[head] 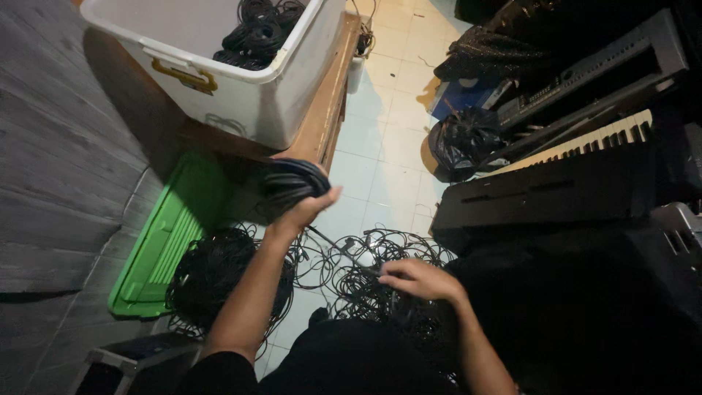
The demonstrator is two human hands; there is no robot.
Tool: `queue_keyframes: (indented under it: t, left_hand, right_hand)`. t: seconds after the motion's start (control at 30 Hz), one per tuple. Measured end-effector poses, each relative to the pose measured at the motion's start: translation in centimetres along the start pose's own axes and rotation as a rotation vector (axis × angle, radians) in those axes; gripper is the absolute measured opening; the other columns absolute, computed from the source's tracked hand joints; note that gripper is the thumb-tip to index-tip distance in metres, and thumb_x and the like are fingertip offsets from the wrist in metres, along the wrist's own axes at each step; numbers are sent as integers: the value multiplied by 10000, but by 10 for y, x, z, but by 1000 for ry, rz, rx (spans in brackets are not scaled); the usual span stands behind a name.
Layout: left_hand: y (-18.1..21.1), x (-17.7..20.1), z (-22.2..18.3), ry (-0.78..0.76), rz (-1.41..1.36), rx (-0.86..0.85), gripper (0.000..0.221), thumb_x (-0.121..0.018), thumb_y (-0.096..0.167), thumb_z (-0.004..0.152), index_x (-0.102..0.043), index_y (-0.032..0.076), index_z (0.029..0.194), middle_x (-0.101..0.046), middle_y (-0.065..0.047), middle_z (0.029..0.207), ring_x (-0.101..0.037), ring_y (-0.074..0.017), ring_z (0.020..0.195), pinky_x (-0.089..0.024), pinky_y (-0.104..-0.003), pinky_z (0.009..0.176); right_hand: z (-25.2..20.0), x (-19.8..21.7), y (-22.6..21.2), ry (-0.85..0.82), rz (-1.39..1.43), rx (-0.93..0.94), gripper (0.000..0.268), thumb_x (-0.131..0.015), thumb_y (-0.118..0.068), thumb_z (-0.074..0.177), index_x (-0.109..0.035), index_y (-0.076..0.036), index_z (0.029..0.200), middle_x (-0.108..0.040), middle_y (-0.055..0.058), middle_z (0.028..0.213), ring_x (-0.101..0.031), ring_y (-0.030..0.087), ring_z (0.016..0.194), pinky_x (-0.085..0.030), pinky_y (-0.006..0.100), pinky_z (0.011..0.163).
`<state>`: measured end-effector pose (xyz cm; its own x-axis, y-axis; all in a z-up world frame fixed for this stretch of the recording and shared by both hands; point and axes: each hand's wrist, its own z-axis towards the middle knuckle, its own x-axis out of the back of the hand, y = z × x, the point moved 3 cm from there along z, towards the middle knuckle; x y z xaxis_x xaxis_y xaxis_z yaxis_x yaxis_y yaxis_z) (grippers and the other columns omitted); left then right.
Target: The person coils black cables by hand and places the coiled bundles into a white plastic bin.
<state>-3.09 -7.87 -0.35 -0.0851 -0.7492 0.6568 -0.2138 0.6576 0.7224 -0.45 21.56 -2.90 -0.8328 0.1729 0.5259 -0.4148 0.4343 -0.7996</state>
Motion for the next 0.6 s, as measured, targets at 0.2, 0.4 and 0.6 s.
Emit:
queue_keyframes:
  t: [0.2,0.4,0.6]
  left_hand:
    - [-32,-69,11,-307,133,-127,856,-579,772,875,-747,-23,1142,-676,-225,1244,-637,-322,1204,-444,-408,1064]
    - [-27,-122,-21,-1013,-119,-84,712,-647,641,825,-707,15,1160,-745,-116,1034,-733,-247,968,-577,-335,867]
    - [2,-109,-44,-1365,-817,-339,449,-761,439,930,-622,13,957,-628,-33,803,-592,-125,739,-503,-251,659]
  right_hand:
    - [-21,52,-20,270,-97,124,183,-682,-207,930,-711,-59,1035,-721,84,940,-666,213,902,-528,357,808]
    - [-18,75,-3,281,60,171,152,-735,-139,858,-739,-47,979,-732,58,908,-639,204,916,-516,341,844]
    - [-9,81,22,339,43,56,214,-721,-95,781,-752,-62,990,-726,51,941,-626,193,933,-511,340,820]
